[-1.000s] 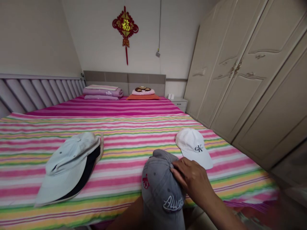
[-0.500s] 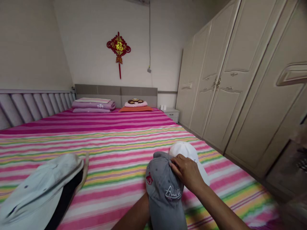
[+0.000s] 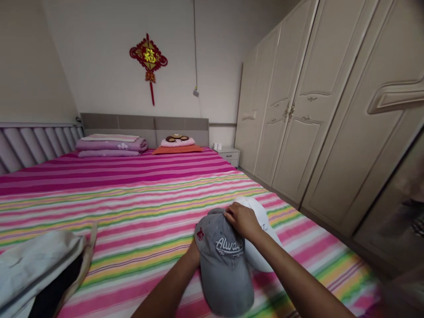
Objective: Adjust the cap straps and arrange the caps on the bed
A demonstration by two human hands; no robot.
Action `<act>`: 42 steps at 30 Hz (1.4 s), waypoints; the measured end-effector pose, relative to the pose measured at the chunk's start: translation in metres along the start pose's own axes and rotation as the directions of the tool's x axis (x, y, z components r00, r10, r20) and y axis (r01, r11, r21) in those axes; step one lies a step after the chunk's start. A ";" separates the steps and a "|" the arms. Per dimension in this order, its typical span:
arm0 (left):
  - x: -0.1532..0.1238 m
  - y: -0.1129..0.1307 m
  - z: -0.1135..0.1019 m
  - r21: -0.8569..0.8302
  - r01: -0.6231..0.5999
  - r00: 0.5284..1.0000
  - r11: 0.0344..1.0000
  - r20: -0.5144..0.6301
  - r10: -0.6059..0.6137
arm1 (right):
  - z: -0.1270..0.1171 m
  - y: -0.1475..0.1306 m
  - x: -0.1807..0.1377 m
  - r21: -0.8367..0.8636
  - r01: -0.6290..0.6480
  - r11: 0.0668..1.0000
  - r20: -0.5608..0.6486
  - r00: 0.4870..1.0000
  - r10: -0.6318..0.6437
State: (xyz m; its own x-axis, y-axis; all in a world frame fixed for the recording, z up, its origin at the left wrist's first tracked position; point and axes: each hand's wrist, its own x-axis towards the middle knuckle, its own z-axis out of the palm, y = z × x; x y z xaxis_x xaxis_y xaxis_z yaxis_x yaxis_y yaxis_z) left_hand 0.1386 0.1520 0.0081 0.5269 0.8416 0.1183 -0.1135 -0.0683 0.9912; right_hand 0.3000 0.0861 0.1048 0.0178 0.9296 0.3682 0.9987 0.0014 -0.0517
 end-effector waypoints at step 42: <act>-0.044 -0.001 -0.019 -0.333 0.459 0.872 0.824 -0.007 -0.489 | 0.010 0.014 -0.066 0.171 -0.343 0.923 0.172 0.933 0.315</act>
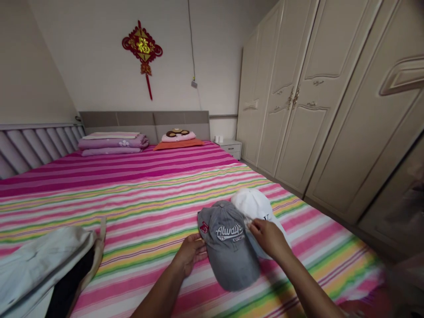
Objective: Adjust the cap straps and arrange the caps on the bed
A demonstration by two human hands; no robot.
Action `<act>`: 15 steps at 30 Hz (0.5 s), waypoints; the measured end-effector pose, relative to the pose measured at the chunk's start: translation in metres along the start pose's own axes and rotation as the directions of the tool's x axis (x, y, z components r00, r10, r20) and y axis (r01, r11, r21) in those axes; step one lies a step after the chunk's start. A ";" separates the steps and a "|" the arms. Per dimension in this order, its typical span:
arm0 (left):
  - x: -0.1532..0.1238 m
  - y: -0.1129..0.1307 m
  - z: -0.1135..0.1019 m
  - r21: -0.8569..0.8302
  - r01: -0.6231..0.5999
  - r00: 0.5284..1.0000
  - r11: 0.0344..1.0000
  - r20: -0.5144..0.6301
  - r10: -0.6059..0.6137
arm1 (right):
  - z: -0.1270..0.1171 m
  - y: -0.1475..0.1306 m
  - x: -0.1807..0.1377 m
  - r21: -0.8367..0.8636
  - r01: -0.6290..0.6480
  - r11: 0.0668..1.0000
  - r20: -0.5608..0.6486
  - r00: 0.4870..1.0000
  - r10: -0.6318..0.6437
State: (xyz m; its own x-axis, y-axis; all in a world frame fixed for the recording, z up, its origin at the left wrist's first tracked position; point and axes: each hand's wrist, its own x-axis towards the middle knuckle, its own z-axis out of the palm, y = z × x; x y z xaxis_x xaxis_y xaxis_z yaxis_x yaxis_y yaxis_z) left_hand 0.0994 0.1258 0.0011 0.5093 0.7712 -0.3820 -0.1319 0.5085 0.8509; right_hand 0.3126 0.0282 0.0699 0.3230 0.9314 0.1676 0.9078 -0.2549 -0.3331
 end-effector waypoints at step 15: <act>0.003 -0.013 0.006 0.013 -0.107 0.980 0.994 -0.167 0.107 | 0.079 0.007 -0.083 0.408 -0.256 0.876 0.076 0.966 0.247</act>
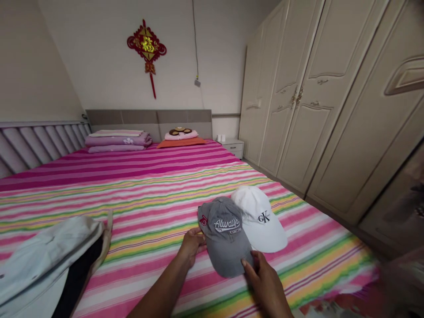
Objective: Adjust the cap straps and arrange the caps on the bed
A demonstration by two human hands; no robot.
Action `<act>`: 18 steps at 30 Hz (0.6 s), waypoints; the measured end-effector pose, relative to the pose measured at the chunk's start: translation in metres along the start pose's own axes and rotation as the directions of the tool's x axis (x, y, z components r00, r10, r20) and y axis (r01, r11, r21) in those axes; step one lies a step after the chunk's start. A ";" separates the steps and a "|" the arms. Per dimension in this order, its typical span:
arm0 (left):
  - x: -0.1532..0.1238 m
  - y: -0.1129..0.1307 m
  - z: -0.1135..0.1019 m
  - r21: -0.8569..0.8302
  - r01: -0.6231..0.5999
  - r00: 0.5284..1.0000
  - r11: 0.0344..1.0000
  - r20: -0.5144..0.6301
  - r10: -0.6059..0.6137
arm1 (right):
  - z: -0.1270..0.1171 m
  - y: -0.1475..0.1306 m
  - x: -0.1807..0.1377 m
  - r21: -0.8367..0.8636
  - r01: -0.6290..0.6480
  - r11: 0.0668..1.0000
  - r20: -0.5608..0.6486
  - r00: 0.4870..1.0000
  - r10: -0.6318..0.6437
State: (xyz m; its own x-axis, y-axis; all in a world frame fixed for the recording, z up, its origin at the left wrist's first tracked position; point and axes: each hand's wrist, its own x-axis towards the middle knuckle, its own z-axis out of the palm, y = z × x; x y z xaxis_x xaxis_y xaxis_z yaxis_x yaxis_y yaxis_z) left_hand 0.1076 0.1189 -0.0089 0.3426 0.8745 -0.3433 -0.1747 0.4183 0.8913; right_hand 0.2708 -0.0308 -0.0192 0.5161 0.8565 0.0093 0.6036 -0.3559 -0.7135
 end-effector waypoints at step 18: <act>-0.085 -0.027 -0.058 0.324 -0.267 0.949 0.908 -0.076 0.306 | 0.039 0.025 -0.062 0.124 0.294 0.948 -0.184 0.945 -0.270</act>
State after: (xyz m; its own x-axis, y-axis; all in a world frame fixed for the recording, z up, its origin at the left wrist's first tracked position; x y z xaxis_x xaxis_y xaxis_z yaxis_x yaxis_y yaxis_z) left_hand 0.0300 0.0477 -0.0209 0.2015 0.9766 -0.0751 0.0488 0.0665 0.9966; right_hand 0.2307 -0.0782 -0.0651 0.4369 0.8367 0.3301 0.6487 -0.0388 -0.7601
